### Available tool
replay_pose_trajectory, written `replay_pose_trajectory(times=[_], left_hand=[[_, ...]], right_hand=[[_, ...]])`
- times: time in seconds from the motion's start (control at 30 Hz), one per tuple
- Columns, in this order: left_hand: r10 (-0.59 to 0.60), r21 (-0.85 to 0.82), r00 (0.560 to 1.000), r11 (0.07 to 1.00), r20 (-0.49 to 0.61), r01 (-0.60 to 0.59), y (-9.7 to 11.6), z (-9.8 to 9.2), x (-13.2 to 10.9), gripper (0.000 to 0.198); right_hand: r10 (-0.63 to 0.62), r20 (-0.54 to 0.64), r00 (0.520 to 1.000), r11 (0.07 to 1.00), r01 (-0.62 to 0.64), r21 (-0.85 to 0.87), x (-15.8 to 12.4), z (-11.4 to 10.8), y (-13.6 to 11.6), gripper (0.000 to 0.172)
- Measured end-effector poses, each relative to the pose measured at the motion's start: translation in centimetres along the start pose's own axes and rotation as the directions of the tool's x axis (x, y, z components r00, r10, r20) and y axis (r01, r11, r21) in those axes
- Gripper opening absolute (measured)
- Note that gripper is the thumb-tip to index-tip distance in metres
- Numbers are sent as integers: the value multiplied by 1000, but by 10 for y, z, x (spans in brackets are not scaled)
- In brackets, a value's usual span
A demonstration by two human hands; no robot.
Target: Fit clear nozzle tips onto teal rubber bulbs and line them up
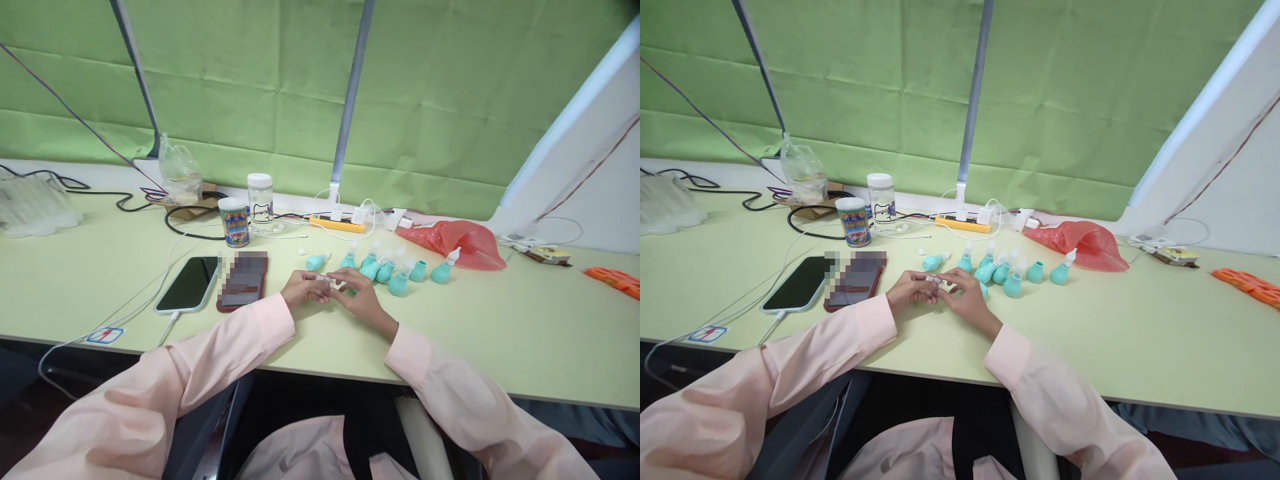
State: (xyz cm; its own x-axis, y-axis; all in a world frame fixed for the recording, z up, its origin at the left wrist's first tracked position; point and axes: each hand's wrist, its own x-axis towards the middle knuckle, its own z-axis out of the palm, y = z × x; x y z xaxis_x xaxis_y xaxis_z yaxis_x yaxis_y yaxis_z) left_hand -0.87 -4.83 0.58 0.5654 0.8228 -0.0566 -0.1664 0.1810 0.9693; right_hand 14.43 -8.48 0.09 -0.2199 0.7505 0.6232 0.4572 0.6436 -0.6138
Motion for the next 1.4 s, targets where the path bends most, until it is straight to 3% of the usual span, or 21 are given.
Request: replay_pose_trajectory(times=[0.13, 0.3, 0.4, 0.53, 0.6, 0.67, 0.73, 0.77, 0.9, 1.0, 1.07, 1.13, 1.4], left_hand=[[-37, -98, 999, 994, 30, 40, 1, 1, 1, 25], [-73, -73, 997, 994, 38, 76, 1, -1, 1, 27], [-87, -82, 996, 993, 31, 89, 1, -2, 1, 27], [-104, -74, 995, 992, 3, 104, 1, -1, 2, 23], [-113, -58, 993, 992, -19, 112, 1, 0, 2, 22], [-108, -48, 993, 993, -39, 106, 1, 0, 3, 21], [-95, -43, 994, 995, -45, 93, 1, 0, 3, 21], [-89, -43, 995, 995, -42, 87, 1, 0, 3, 21], [-89, -52, 996, 995, -8, 89, 1, 1, 1, 23], [-91, -66, 996, 994, -3, 91, 1, 1, 1, 23], [-88, -69, 996, 994, -7, 87, 0, 0, 2, 23], [-86, -69, 996, 994, -6, 86, 0, 0, 3, 22], [-102, -49, 995, 994, -19, 101, 0, -1, 4, 16]], right_hand=[[-60, -36, 998, 997, 58, -58, 0, 0, -2, 24], [-80, -33, 996, 995, 77, -62, -1, 1, -3, 30], [-197, -97, 976, 971, 181, -153, 0, -3, -5, 33], [-412, -257, 874, 868, 291, -403, 9, -31, -4, 27], [-473, -381, 795, 817, 233, -528, 15, -55, 3, 25], [-492, -538, 684, 793, 98, -601, 21, -82, 15, 22], [-445, -647, 619, 788, -73, -612, 23, -110, 32, 23], [-413, -677, 608, 772, -161, -615, 23, -122, 41, 23], [-131, -658, 741, 603, -468, -647, 15, -154, 73, 22], [193, -605, 772, 451, -618, -644, 9, -160, 87, 23], [358, -558, 748, 373, -663, -649, 7, -159, 91, 28], [437, -529, 727, 330, -677, -658, 6, -158, 93, 32], [534, -482, 695, 281, -684, -674, 2, -158, 100, 37]])
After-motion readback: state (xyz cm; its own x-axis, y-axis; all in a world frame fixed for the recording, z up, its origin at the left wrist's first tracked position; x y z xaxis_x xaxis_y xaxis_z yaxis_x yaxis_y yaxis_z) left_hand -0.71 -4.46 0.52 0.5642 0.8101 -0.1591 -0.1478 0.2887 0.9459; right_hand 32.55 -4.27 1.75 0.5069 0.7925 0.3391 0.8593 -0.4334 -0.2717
